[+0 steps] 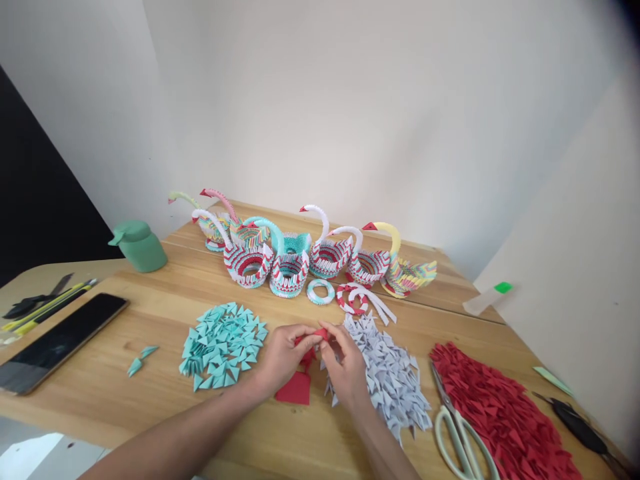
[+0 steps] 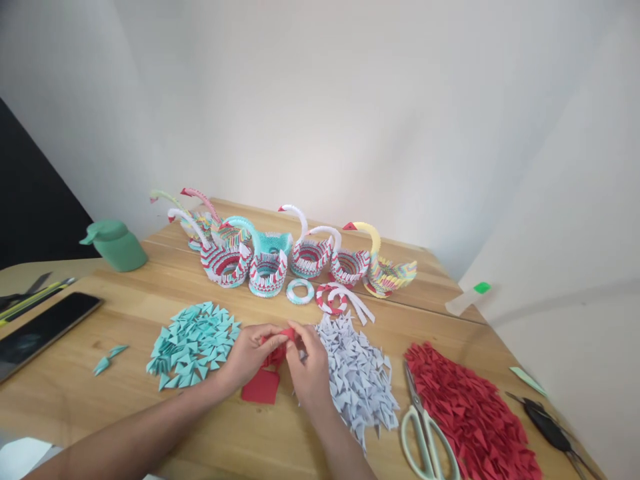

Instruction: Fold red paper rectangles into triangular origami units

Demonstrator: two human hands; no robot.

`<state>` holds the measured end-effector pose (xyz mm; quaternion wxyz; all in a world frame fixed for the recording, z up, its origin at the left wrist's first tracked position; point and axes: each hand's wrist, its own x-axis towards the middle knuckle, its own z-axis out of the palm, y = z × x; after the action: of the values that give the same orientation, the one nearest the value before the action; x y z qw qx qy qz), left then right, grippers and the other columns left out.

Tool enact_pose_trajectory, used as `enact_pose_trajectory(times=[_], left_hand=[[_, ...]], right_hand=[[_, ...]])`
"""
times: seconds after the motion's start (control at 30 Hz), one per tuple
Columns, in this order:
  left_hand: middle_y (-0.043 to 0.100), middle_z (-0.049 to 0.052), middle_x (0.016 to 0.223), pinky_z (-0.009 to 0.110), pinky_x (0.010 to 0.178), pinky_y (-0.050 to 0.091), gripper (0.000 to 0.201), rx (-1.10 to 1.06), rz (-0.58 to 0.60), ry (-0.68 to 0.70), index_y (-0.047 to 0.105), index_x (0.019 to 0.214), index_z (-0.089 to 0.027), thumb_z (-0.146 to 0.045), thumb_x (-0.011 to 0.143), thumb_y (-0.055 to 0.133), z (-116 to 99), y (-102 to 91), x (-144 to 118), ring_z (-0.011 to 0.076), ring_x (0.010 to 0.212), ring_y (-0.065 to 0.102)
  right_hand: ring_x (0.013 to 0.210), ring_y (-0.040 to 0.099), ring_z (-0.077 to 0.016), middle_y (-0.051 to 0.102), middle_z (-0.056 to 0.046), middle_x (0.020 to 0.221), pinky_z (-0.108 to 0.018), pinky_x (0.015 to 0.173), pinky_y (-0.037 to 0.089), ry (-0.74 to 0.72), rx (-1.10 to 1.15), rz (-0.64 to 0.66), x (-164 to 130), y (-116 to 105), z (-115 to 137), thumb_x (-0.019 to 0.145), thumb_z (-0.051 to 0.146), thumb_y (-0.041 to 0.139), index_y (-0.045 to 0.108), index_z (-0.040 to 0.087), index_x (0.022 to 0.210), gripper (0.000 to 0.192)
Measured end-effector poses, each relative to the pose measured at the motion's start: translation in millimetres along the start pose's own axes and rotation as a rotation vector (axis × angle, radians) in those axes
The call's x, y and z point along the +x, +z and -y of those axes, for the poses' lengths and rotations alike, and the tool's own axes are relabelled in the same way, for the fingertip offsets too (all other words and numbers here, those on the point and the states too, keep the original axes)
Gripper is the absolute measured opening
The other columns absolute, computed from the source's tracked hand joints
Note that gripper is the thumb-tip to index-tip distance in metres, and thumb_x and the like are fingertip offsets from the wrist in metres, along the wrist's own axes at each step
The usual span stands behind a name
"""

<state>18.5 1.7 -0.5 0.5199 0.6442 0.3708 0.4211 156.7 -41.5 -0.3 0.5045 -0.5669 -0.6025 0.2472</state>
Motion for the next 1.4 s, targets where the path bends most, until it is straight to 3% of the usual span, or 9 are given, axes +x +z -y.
enact_pose_trajectory(times=[0.1,0.23,0.67,0.8,0.93,1.07,1.23,1.4], left_hand=[[0.07,0.002,0.071,0.022,0.065,0.046,0.022,-0.001,-0.049,0.0,0.072,0.075,-0.016,-0.033,0.081,0.06,1,-1.9,2,0.015,0.065,0.059],[0.068,0.002,0.071,0.022,0.066,0.046,0.02,-0.095,0.0,0.014,0.071,0.077,-0.015,-0.03,0.081,0.059,-1,-2.5,2,0.0144,0.066,0.058],[0.07,0.003,0.076,0.023,0.069,0.047,0.021,-0.09,0.019,0.016,0.07,0.081,-0.015,-0.03,0.083,0.056,-5,-0.3,0,0.0152,0.069,0.059],[0.068,0.003,0.074,0.023,0.067,0.047,0.024,-0.106,-0.014,-0.006,0.068,0.078,-0.014,-0.034,0.083,0.055,0,-2.9,4,0.0147,0.069,0.059],[0.063,0.002,0.065,0.021,0.059,0.045,0.025,-0.214,-0.011,-0.06,0.063,0.073,-0.013,-0.036,0.08,0.057,6,-3.2,8,0.0117,0.06,0.056],[0.06,0.0,0.06,0.02,0.056,0.042,0.021,-0.216,0.041,-0.078,0.059,0.068,-0.014,-0.032,0.079,0.057,4,-3.2,8,0.0099,0.055,0.052],[0.064,0.001,0.067,0.021,0.062,0.042,0.016,-0.006,-0.021,0.015,0.063,0.072,-0.015,-0.028,0.08,0.056,2,-5.4,6,0.012,0.063,0.055],[0.062,0.0,0.066,0.021,0.059,0.042,0.02,-0.218,0.023,-0.06,0.062,0.075,-0.014,-0.034,0.077,0.061,7,-3.1,8,0.0109,0.06,0.054]], right_hand=[[0.085,0.062,-0.0191,0.065,-0.006,0.097,-0.029,0.074,0.052,0.077,0.062,0.012,0,4,-1,0.083,0.027,0.056,0.064,0.019,0.112,0.03],[0.093,0.063,-0.0214,0.067,-0.008,0.104,-0.032,0.08,0.052,0.138,0.14,0.006,1,4,-3,0.081,0.031,0.059,0.066,0.019,0.108,0.031],[0.088,0.062,-0.0202,0.067,-0.007,0.096,-0.03,0.078,0.05,0.035,-0.002,-0.043,0,2,1,0.082,0.025,0.059,0.066,0.019,0.108,0.028],[0.083,0.062,-0.0192,0.067,-0.006,0.094,-0.028,0.074,0.052,0.056,0.047,0.011,1,0,4,0.083,0.03,0.06,0.065,0.019,0.112,0.032],[0.085,0.063,-0.0206,0.068,-0.007,0.098,-0.031,0.078,0.051,0.128,0.131,0.044,4,-5,4,0.087,0.038,0.054,0.069,0.019,0.104,0.03],[0.076,0.063,-0.0198,0.07,-0.006,0.085,-0.031,0.072,0.052,0.216,0.204,0.055,6,-6,4,0.084,0.042,0.058,0.07,0.018,0.094,0.028],[0.063,0.061,-0.0173,0.066,-0.003,0.07,-0.028,0.06,0.053,0.254,0.277,0.025,7,-5,9,0.077,0.045,0.065,0.068,0.017,0.085,0.029],[0.064,0.06,-0.017,0.065,-0.002,0.069,-0.027,0.059,0.051,0.242,0.294,0.02,8,-5,12,0.077,0.044,0.066,0.067,0.018,0.083,0.027]])
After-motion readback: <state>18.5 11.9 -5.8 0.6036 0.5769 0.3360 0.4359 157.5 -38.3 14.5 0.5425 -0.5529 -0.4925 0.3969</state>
